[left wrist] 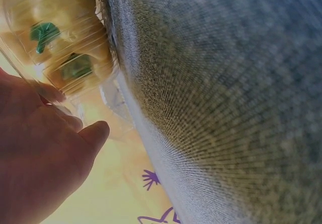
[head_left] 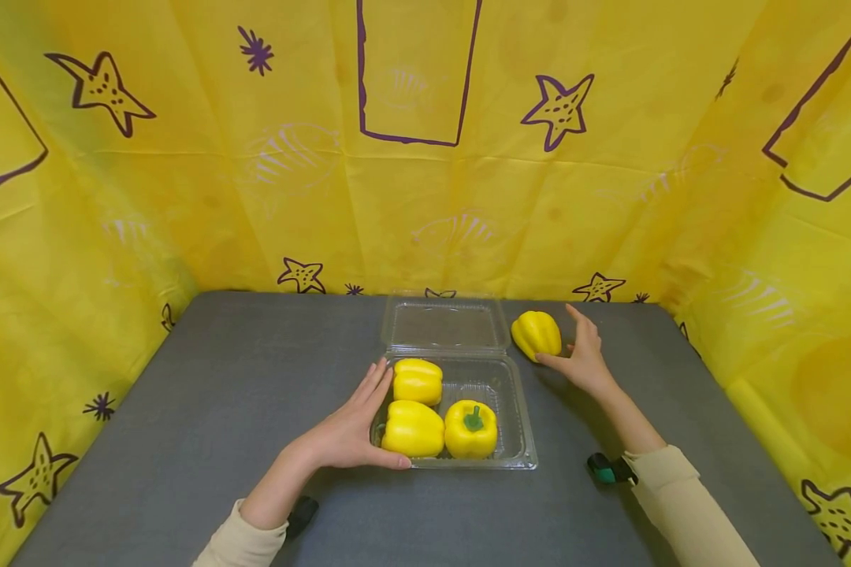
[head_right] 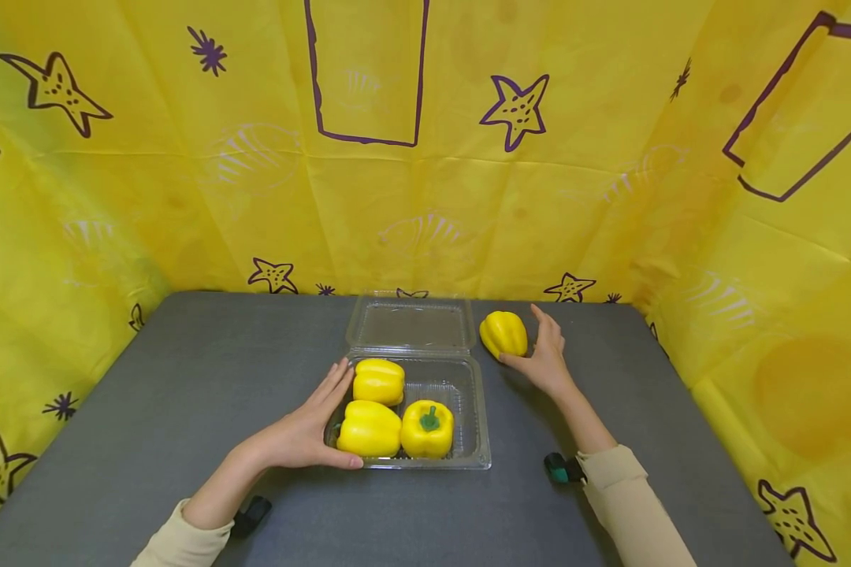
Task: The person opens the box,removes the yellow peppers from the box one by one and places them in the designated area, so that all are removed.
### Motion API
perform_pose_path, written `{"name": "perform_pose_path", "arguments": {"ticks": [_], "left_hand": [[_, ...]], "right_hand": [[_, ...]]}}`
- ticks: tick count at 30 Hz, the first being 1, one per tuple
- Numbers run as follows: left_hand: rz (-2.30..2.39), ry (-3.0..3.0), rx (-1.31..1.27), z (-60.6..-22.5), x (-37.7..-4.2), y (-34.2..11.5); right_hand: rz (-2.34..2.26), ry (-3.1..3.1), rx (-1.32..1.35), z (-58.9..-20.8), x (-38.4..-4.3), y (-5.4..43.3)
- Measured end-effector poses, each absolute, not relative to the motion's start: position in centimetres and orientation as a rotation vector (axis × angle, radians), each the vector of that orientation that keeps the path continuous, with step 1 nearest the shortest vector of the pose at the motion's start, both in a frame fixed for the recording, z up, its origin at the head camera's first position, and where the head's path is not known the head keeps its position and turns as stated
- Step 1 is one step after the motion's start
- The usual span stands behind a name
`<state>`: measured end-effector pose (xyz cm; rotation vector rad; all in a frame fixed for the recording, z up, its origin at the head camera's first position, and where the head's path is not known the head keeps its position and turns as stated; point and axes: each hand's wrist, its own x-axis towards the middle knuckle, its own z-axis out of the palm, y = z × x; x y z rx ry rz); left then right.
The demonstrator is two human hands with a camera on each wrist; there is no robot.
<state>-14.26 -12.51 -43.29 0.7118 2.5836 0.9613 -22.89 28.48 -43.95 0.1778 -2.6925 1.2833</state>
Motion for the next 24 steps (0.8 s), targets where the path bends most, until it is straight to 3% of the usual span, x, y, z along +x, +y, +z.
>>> {"name": "perform_pose_path", "arguments": {"ticks": [24], "left_hand": [[0.963,2.583,0.698,-43.2,-14.2,-12.5]], "right_hand": [[1.701,-2.606,0.347,-40.5,-17.9,24.1]]}}
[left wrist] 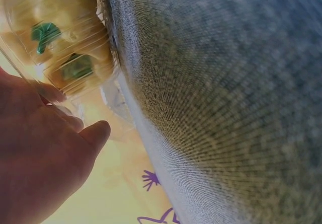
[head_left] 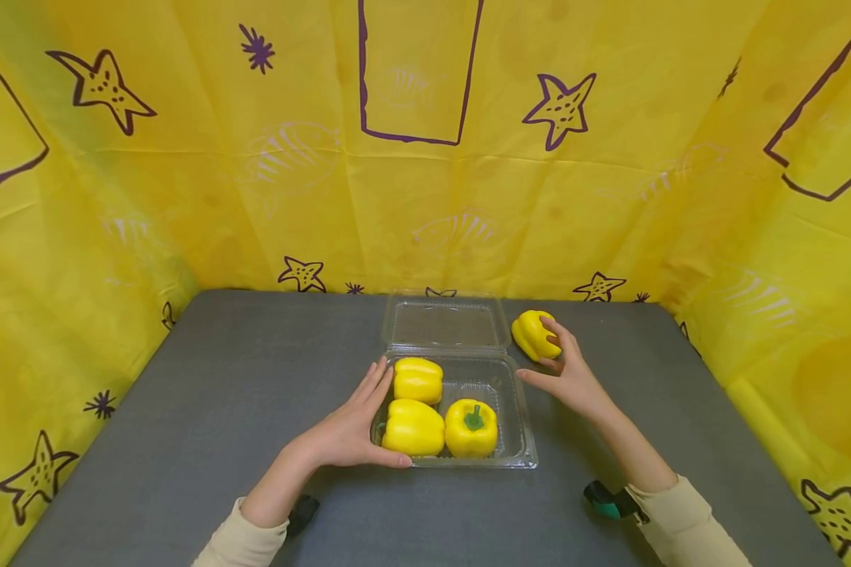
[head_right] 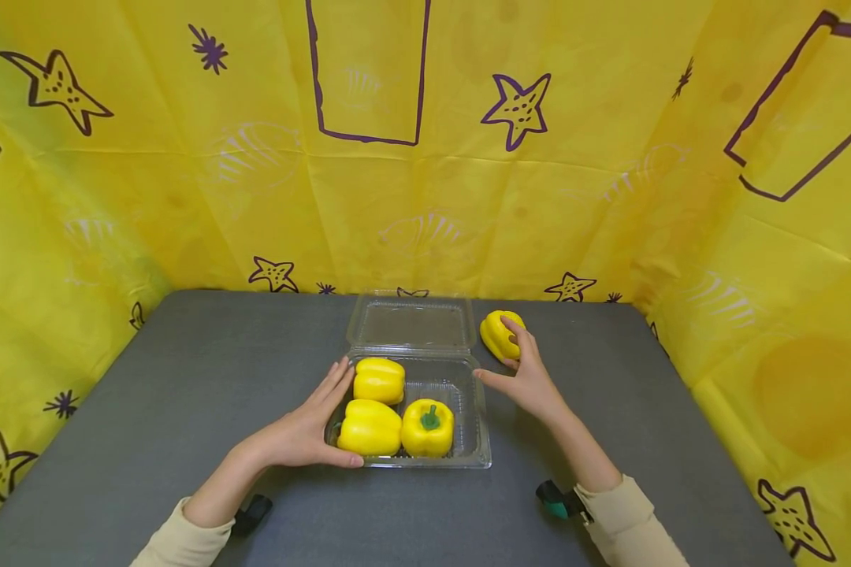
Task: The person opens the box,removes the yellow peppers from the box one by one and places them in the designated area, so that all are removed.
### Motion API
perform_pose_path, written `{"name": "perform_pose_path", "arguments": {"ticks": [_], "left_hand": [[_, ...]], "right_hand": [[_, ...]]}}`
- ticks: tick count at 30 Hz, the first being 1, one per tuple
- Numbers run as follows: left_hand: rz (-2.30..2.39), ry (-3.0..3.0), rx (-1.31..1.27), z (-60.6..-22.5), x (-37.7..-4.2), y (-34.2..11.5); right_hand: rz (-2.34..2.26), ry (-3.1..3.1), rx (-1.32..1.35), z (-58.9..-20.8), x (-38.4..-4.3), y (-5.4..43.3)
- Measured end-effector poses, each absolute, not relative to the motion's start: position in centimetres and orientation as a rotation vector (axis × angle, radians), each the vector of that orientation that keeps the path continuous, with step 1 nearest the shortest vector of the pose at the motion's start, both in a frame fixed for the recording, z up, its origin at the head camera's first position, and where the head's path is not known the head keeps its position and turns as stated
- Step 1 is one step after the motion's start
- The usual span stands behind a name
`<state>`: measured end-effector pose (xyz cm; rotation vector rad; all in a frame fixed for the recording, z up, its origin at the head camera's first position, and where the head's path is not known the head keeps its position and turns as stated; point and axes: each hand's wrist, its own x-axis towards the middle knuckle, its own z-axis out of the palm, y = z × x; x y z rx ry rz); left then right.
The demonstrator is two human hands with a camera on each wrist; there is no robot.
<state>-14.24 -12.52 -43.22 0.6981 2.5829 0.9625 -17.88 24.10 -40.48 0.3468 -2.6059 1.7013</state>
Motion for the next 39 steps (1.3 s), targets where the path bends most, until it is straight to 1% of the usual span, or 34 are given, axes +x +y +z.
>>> {"name": "perform_pose_path", "arguments": {"ticks": [5,15,20,29,39], "left_hand": [[0.960,2.583,0.699,-43.2,-14.3,-12.5],[0.963,2.580,0.705,-43.1,-14.3,-12.5],[0.957,2.582,0.702,-43.1,-14.3,-12.5],[0.959,2.582,0.702,-43.1,-14.3,-12.4],[0.954,2.587,0.702,-43.1,-14.2,-12.4]], "right_hand": [[1.742,-2.628,0.481,-40.5,-17.4,23.0],[1.782,-2.667,0.877,-40.8,-16.0,21.8],[1.717,-2.705,1.088,-41.1,-15.6,21.5],[1.488,-2.898,1.254,-40.7,-15.0,20.9],[1.333,-2.968,1.372,-40.9,-15.6,20.6]]}}
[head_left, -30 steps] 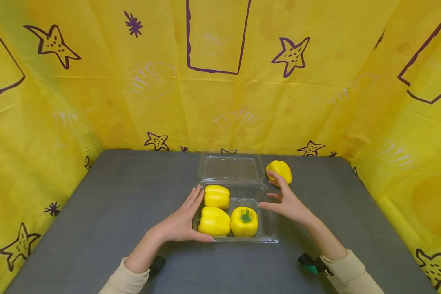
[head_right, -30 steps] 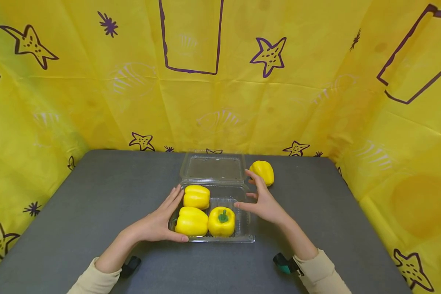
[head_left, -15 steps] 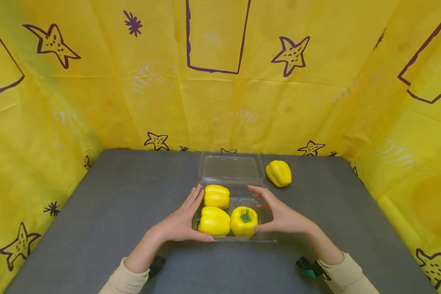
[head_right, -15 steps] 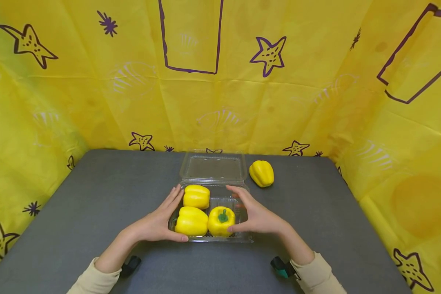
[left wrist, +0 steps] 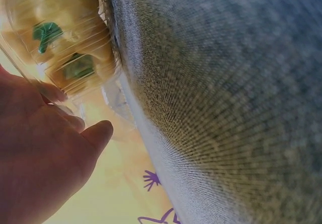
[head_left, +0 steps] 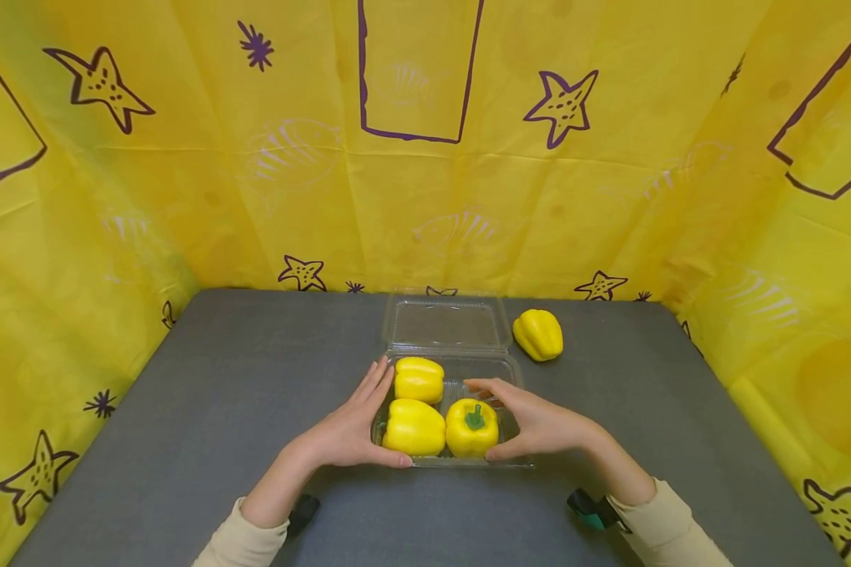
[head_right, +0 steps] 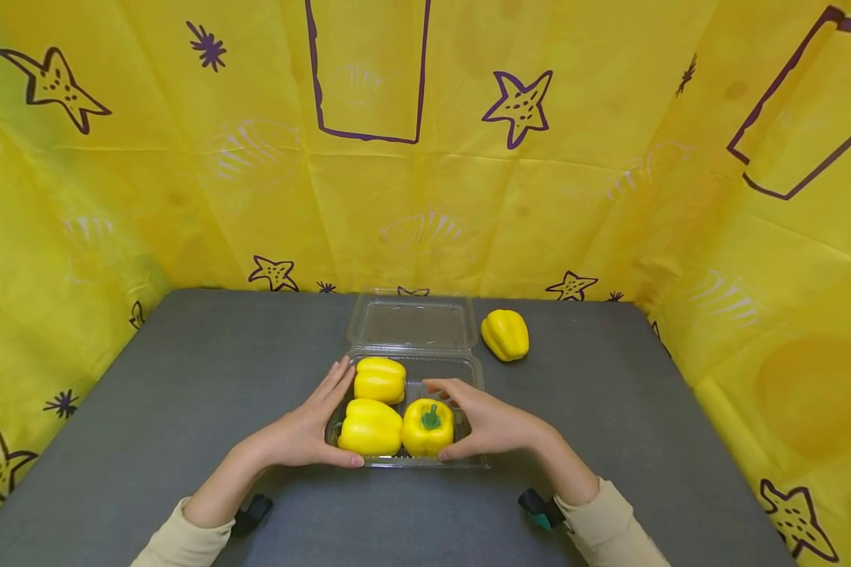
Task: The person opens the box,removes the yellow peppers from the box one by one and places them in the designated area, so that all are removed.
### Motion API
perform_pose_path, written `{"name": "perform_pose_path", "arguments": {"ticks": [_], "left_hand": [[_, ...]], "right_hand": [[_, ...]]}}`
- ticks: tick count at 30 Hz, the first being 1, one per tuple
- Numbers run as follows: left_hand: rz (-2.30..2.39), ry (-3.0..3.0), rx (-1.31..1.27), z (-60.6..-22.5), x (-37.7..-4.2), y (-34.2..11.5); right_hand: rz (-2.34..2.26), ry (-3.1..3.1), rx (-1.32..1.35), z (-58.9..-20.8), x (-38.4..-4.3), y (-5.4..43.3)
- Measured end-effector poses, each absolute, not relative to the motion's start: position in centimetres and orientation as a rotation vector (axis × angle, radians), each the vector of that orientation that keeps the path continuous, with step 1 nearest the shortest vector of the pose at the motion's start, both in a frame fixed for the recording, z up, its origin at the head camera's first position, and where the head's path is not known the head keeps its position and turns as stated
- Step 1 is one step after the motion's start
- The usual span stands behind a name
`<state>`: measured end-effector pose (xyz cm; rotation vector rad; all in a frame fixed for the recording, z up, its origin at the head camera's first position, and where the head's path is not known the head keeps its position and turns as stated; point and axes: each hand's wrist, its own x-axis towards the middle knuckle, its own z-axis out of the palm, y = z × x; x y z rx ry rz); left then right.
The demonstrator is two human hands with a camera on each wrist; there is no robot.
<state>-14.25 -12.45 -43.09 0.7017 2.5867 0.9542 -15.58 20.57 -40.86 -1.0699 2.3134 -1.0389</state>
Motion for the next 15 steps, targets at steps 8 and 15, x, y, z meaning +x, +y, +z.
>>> {"name": "perform_pose_path", "arguments": {"ticks": [8,15], "left_hand": [[0.963,2.579,0.698,-43.02,-14.29,-12.45],[0.963,2.577,0.698,-43.03,-14.34,-12.45]], "right_hand": [[-0.964,2.339,-1.142,-40.98,-15.99,20.29],[-0.875,2.407,-1.087,-40.91,-16.14,19.83]]}}
